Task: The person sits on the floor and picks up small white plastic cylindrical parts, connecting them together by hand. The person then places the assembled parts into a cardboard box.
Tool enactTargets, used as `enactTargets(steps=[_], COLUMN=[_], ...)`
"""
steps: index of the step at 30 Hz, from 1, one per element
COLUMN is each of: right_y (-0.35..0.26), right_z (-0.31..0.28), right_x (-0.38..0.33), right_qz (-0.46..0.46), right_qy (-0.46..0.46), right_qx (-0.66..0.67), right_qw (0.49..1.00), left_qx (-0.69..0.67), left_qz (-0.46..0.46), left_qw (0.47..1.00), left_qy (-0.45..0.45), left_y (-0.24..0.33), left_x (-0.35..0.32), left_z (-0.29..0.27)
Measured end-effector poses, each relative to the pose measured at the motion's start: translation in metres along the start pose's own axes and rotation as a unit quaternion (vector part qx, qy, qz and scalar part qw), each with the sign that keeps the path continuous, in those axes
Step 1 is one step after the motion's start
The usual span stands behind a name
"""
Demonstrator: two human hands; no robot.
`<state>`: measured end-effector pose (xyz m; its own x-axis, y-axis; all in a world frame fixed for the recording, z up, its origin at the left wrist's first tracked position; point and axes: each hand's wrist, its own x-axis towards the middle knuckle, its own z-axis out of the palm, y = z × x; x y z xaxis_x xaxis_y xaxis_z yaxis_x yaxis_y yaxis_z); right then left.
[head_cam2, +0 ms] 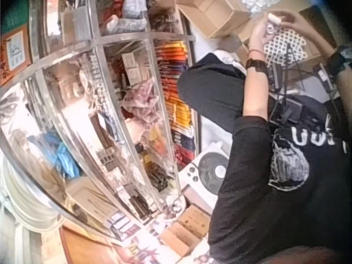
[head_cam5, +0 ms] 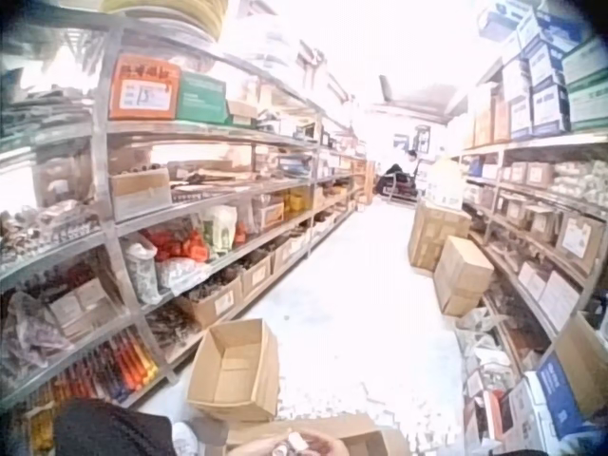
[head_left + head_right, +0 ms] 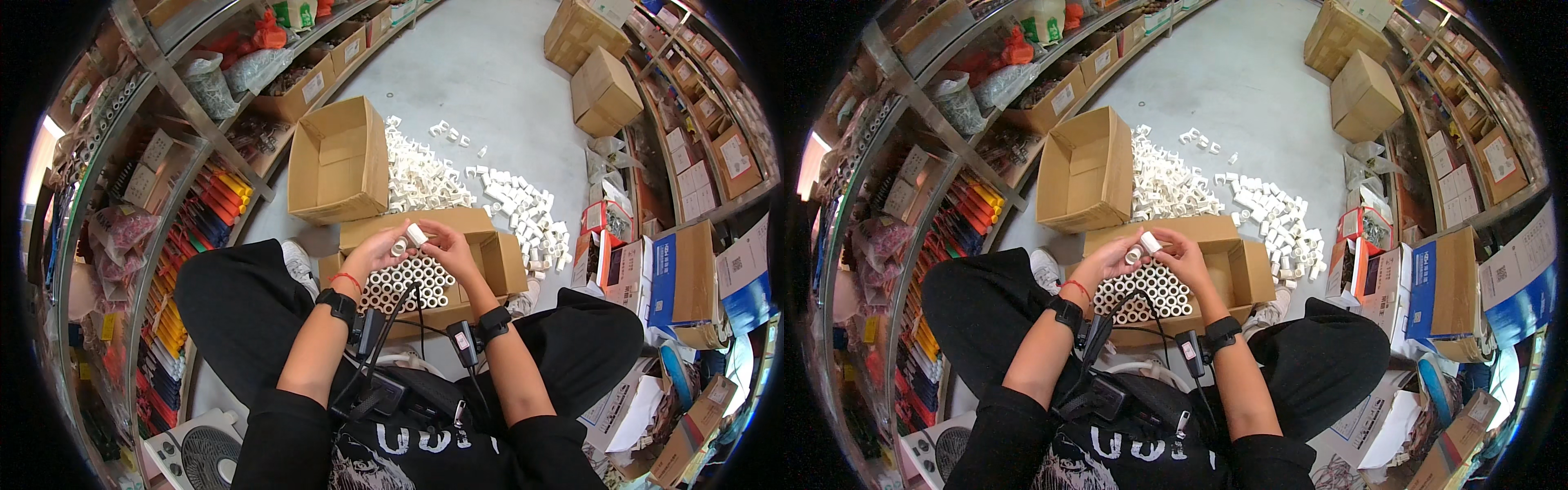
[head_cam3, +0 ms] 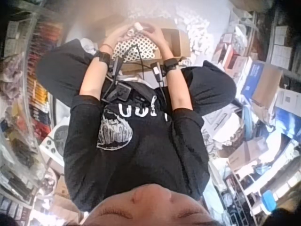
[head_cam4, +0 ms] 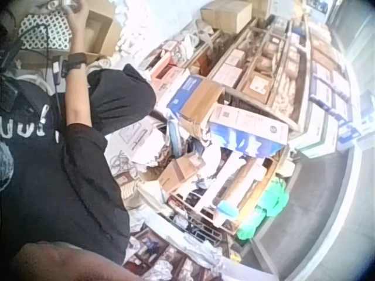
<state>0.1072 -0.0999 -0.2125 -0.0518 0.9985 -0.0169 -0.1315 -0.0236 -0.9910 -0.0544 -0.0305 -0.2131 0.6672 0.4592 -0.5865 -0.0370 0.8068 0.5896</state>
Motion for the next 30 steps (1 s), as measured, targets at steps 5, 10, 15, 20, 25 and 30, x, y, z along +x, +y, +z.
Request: enactTargets(steps=[5, 10, 15, 20, 25, 30], right_y=[0.008, 0.007, 0.005, 0.012, 0.016, 0.019], right_z=[-0.006, -0.008, -0.005, -0.007, -0.011, -0.015], right_x=[-0.003, -0.007, -0.009, -0.008, -0.005, -0.006], right_qz=[0.060, 0.066, 0.053, 0.104, 0.159, 0.203], right_qy=[0.053, 0.064, 0.076, 0.079, 0.074, 0.078], right_qx=[0.056, 0.046, 0.033, 0.041, -0.045, -0.075], right_qw=[0.995, 0.995, 0.995, 0.991, 0.983, 0.973], left_qx=[0.030, 0.049, 0.068, 0.085, 0.126, 0.153], left_qz=[0.009, -0.007, 0.000, 0.028, 0.035, 0.026], left_qw=[0.999, 0.997, 0.995, 0.994, 0.990, 0.987], left_qy=[0.039, 0.062, 0.073, 0.061, 0.049, 0.031], left_y=[-0.002, 0.001, 0.000, -0.001, 0.003, 0.005], left_x=[-0.001, -0.004, -0.004, -0.005, -0.013, -0.014], left_z=[-0.005, -0.001, -0.002, -0.002, 0.008, 0.014])
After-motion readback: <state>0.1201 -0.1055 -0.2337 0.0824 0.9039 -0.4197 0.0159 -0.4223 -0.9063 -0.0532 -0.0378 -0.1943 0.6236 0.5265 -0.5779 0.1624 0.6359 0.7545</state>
